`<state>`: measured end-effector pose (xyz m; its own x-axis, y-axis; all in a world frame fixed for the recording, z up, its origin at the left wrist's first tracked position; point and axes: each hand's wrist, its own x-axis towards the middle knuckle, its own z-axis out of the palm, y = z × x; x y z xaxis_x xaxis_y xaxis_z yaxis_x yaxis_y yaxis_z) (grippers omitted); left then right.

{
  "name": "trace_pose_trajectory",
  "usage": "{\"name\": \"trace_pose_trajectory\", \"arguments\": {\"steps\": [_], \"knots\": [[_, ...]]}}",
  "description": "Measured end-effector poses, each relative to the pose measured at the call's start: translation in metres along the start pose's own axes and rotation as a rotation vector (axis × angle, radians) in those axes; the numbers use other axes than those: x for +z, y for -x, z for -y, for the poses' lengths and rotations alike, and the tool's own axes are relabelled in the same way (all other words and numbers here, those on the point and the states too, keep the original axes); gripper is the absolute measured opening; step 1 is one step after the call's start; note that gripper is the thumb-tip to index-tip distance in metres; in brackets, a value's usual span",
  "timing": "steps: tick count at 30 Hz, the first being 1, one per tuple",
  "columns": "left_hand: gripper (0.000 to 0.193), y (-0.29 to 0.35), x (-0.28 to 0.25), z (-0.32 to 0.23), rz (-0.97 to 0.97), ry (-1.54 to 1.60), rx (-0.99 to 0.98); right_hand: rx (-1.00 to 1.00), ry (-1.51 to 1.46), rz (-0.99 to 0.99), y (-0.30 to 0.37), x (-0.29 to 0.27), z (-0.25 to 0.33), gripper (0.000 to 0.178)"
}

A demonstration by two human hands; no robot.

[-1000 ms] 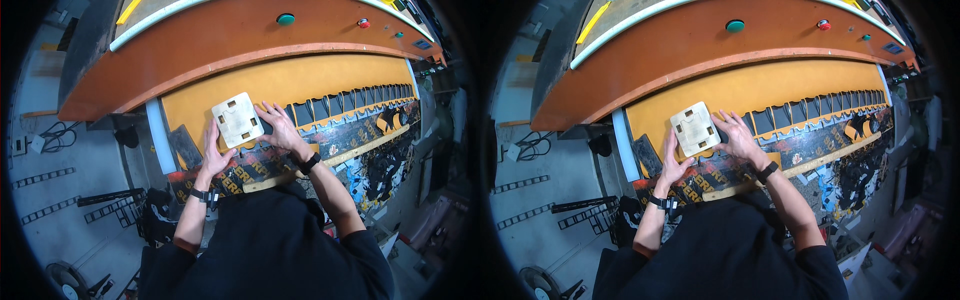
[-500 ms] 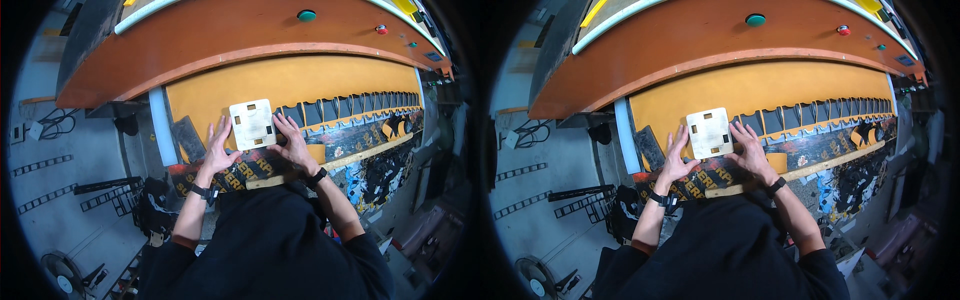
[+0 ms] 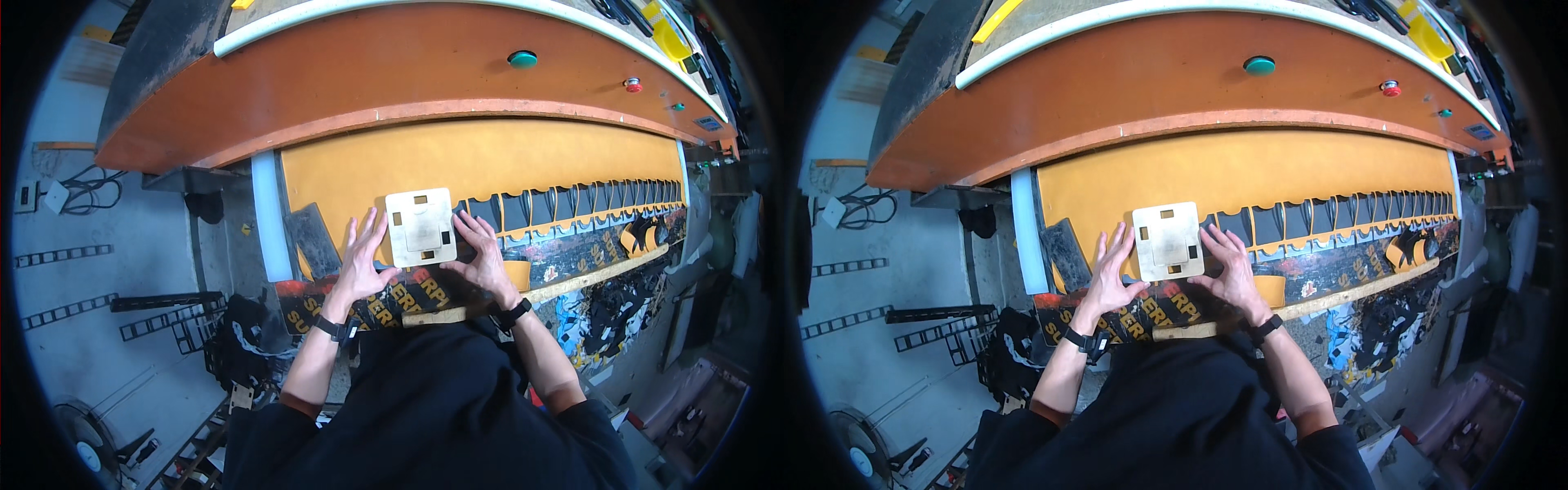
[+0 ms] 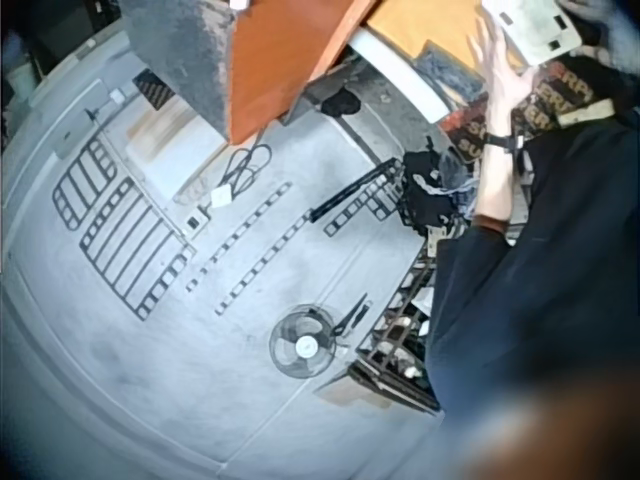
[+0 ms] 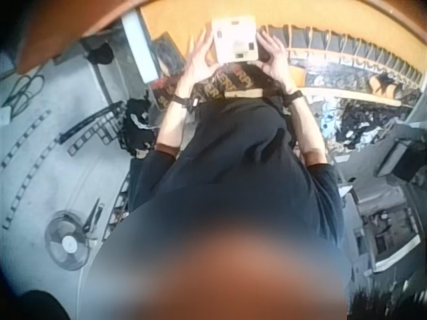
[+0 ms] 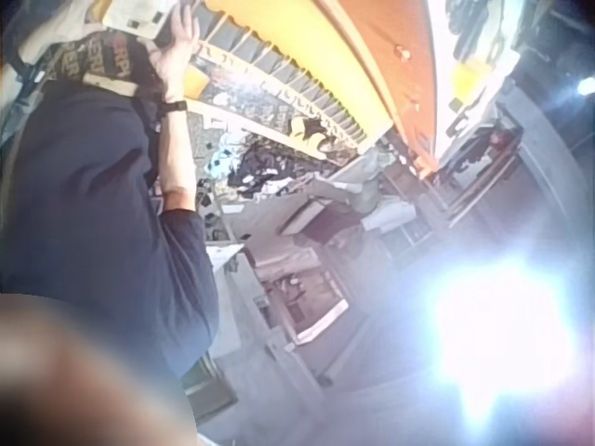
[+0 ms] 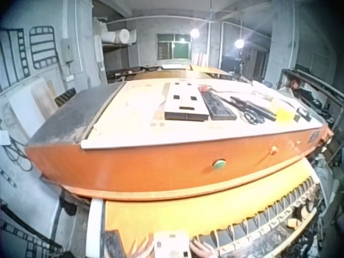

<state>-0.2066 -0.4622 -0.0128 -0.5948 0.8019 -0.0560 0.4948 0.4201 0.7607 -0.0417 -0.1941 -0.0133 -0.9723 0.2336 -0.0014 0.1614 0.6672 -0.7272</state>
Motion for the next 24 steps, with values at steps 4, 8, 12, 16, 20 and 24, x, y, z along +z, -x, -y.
{"name": "trace_pose_trajectory", "arguments": {"steps": [4, 8, 12, 16, 20, 24], "knots": [[0.126, -0.003, -0.002, -0.001, -0.014, -0.01, 0.025, -0.004, 0.007, -0.02, -0.002, -0.003, 0.0, 0.104], [0.126, 0.001, 0.001, 0.0, -0.023, -0.035, 0.025, -0.053, -0.003, -0.042, 0.001, -0.004, -0.003, 0.104], [0.124, -0.004, 0.0, -0.008, -0.026, -0.026, 0.018, -0.06, -0.01, -0.05, 0.001, -0.004, -0.007, 0.104], [0.121, -0.009, -0.002, -0.011, -0.073, -0.09, -0.006, -0.063, -0.004, -0.055, -0.007, -0.006, -0.008, 0.104], [0.119, -0.014, -0.005, -0.013, -0.062, -0.095, -0.017, -0.037, -0.03, -0.042, -0.011, -0.009, -0.009, 0.104], [0.117, -0.018, -0.005, -0.014, -0.066, -0.095, 0.002, -0.038, -0.031, -0.032, -0.014, -0.014, -0.01, 0.104]]}}
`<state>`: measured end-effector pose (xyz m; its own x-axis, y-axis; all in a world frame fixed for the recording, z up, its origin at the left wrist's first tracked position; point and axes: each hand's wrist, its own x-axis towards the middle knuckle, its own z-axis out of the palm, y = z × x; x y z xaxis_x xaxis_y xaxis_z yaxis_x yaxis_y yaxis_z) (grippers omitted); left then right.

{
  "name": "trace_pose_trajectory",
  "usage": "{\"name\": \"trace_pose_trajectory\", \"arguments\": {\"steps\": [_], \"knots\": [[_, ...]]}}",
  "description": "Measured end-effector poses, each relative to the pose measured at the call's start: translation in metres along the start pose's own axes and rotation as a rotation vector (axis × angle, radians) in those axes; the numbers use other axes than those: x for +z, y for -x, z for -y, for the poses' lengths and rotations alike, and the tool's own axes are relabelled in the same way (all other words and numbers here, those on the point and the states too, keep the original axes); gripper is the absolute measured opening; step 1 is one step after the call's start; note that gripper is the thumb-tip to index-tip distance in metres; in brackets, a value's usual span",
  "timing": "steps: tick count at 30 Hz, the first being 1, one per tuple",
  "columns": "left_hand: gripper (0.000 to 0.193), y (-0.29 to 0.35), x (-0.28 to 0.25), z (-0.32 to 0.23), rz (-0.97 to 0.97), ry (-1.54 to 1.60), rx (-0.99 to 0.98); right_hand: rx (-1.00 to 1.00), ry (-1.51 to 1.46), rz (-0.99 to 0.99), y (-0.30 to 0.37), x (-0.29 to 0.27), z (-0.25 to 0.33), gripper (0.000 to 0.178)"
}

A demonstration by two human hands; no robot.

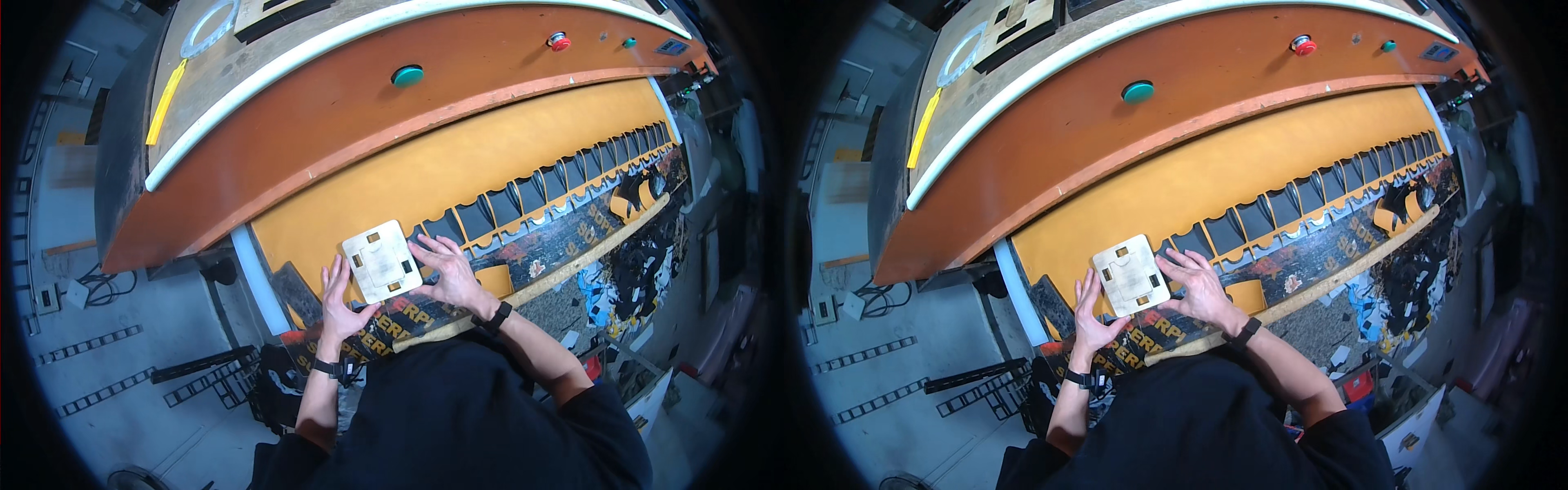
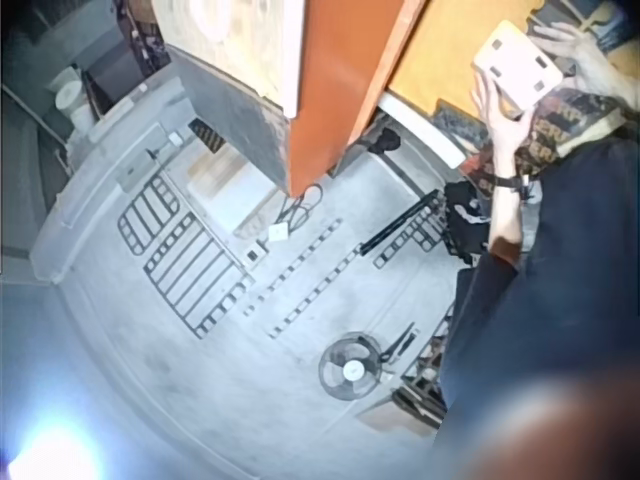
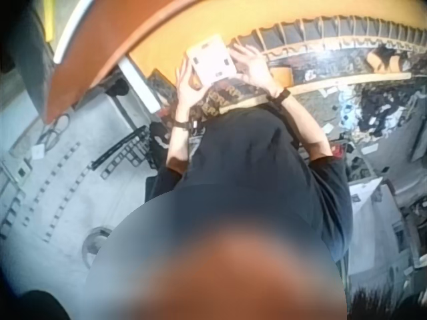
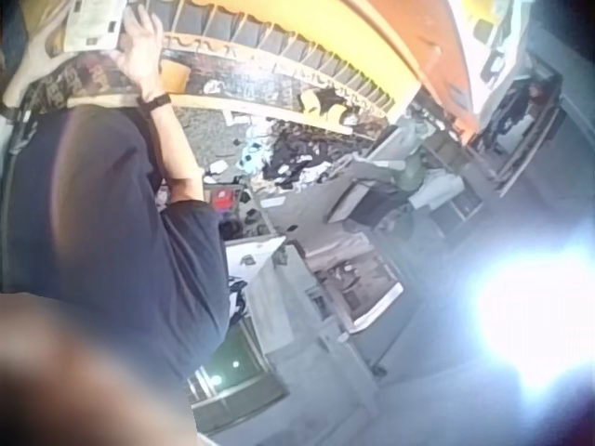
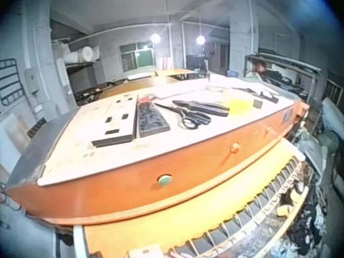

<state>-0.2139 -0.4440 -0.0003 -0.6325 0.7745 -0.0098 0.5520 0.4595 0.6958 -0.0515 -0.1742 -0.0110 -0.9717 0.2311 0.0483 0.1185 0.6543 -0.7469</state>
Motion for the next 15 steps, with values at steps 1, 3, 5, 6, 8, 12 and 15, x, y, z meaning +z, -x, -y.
{"name": "trace_pose_trajectory", "arguments": {"steps": [1, 3, 5, 6, 8, 12, 15], "knots": [[0.117, 0.0, -0.001, 0.0, 0.004, -0.002, 0.001, -0.002, 0.008, 0.0, 0.0, 0.0, 0.001, 0.105], [0.117, -0.001, -0.001, 0.0, -0.007, -0.002, -0.003, -0.005, 0.019, 0.0, -0.001, -0.001, 0.002, 0.105], [0.117, -0.004, 0.002, 0.001, -0.013, 0.002, -0.004, -0.013, 0.026, -0.005, -0.002, -0.003, 0.0, 0.105], [0.117, -0.004, 0.003, 0.002, -0.016, 0.004, -0.007, -0.015, 0.029, -0.005, -0.003, -0.002, 0.0, 0.105], [0.117, -0.003, 0.003, 0.004, -0.019, 0.002, 0.004, -0.029, 0.023, -0.023, -0.003, -0.001, 0.0, 0.105], [0.118, 0.006, 0.003, 0.007, -0.015, -0.024, 0.025, -0.039, 0.032, -0.034, 0.002, 0.003, 0.004, 0.105], [0.118, 0.009, 0.002, 0.009, -0.039, -0.024, 0.05, -0.051, 0.051, -0.041, 0.004, 0.005, 0.008, 0.106]]}}
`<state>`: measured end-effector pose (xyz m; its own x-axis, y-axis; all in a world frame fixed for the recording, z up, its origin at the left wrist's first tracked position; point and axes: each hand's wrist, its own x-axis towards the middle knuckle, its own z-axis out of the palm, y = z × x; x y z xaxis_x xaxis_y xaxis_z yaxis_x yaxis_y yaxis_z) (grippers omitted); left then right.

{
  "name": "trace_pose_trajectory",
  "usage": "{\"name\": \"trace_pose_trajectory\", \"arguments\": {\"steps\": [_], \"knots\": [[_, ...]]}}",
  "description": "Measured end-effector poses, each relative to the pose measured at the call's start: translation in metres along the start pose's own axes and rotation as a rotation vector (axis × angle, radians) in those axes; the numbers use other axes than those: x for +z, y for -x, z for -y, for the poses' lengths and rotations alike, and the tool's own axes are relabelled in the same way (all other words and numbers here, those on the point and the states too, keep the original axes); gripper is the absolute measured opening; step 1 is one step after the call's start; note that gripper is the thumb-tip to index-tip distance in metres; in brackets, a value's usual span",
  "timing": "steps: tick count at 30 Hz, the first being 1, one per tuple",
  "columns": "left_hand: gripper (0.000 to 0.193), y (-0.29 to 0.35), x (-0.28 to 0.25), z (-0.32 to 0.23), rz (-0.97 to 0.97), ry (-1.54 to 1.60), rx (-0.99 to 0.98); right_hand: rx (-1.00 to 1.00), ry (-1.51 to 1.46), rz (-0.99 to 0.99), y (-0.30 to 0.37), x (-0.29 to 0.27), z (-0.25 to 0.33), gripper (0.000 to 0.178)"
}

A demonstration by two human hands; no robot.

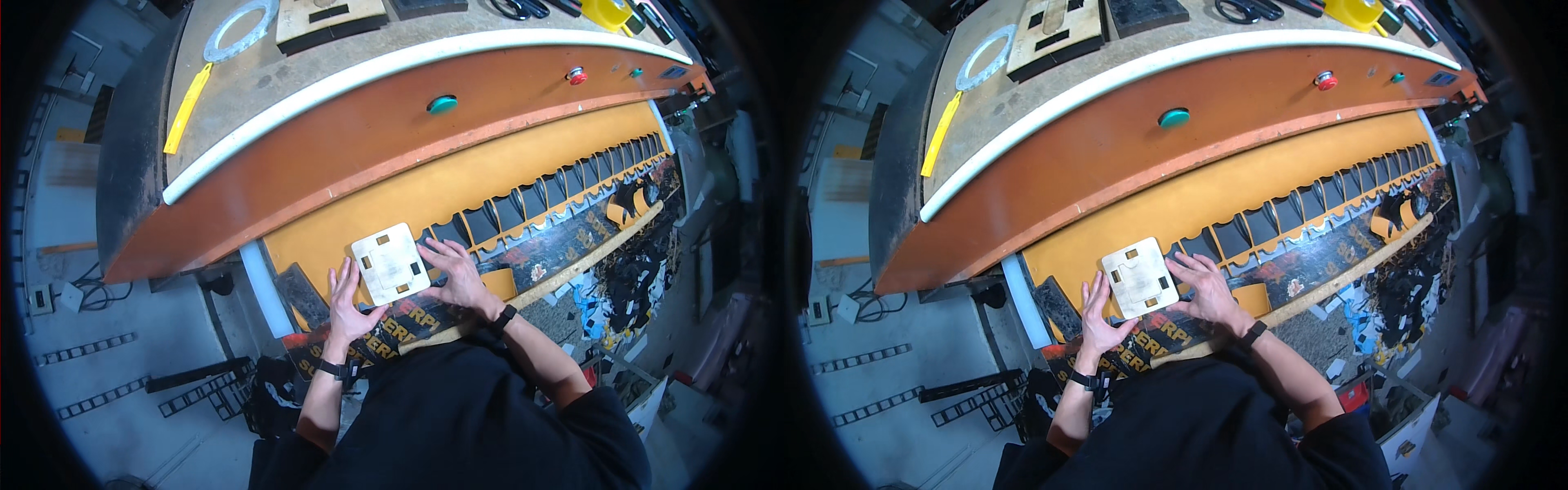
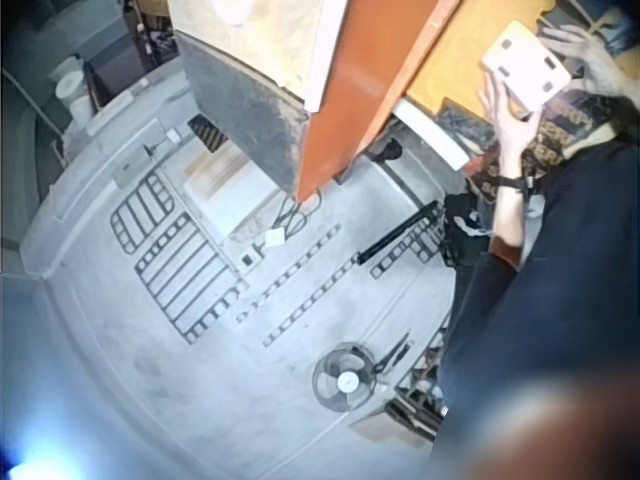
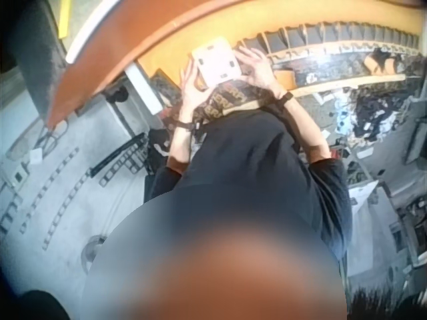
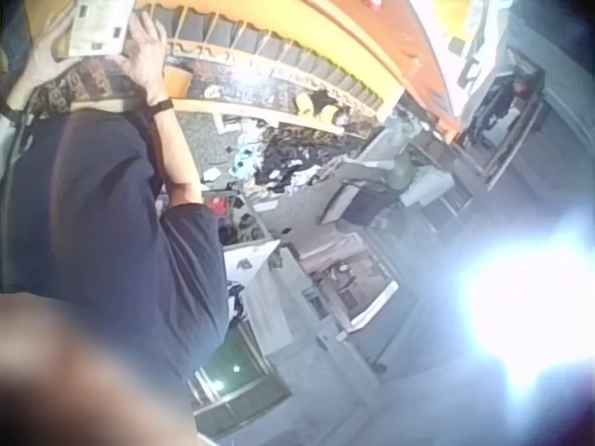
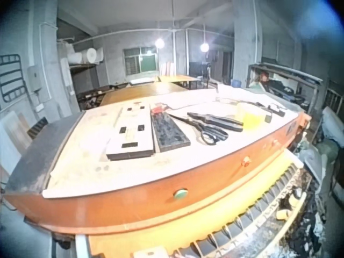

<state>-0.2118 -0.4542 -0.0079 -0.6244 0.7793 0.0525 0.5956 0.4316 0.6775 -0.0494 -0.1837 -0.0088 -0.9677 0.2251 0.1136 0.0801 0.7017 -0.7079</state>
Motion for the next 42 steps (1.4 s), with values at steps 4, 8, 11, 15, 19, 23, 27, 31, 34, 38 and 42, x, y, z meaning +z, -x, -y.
{"name": "trace_pose_trajectory", "arguments": {"steps": [4, 8, 11, 15, 19, 23, 27, 31, 34, 38, 42], "knots": [[0.118, 0.009, -0.007, -0.005, -0.022, 0.003, 0.029, -0.024, -0.029, -0.024, 0.004, -0.002, 0.009, 0.105], [0.116, 0.003, -0.022, -0.012, -0.097, 0.095, -0.001, 0.021, 0.018, -0.133, -0.004, -0.02, 0.024, 0.097], [0.096, 0.0, -0.031, -0.02, -0.254, 0.078, 0.089, 0.182, -0.018, -0.204, 0.001, -0.03, 0.02, 0.086], [0.046, 0.013, -0.018, -0.017, -0.231, 0.127, 0.23, 0.336, -0.042, -0.165, 0.006, -0.037, 0.04, 0.054], [0.035, 0.009, 0.01, -0.028, 0.144, 0.051, 0.24, 0.31, 0.021, -0.203, 0.011, -0.031, 0.038, 0.046], [0.044, 0.002, 0.02, -0.043, 0.045, -0.089, 0.228, 0.268, 0.0, -0.218, 0.005, -0.045, 0.023, 0.049], [0.05, -0.018, 0.025, -0.047, -0.121, -0.12, 0.159, 0.276, -0.072, -0.264, -0.011, -0.079, 0.007, 0.049], [0.047, -0.036, 0.034, -0.051, -0.206, -0.145, 0.097, 0.213, -0.245, -0.376, -0.013, -0.139, -0.031, 0.049], [0.042, -0.049, 0.037, -0.049, -0.302, -0.209, 0.044, 0.264, -0.245, -0.5, -0.017, -0.182, -0.083, 0.047], [0.043, -0.071, 0.023, -0.057, -0.184, -0.304, -0.023, 0.302, -0.515, -0.716, -0.011, -0.247, -0.164, 0.058], [0.044, -0.104, -0.003, -0.077, 0.02, -0.238, -0.124, 0.3, -0.56, -0.857, -0.018, -0.318, -0.195, 0.079]]}}
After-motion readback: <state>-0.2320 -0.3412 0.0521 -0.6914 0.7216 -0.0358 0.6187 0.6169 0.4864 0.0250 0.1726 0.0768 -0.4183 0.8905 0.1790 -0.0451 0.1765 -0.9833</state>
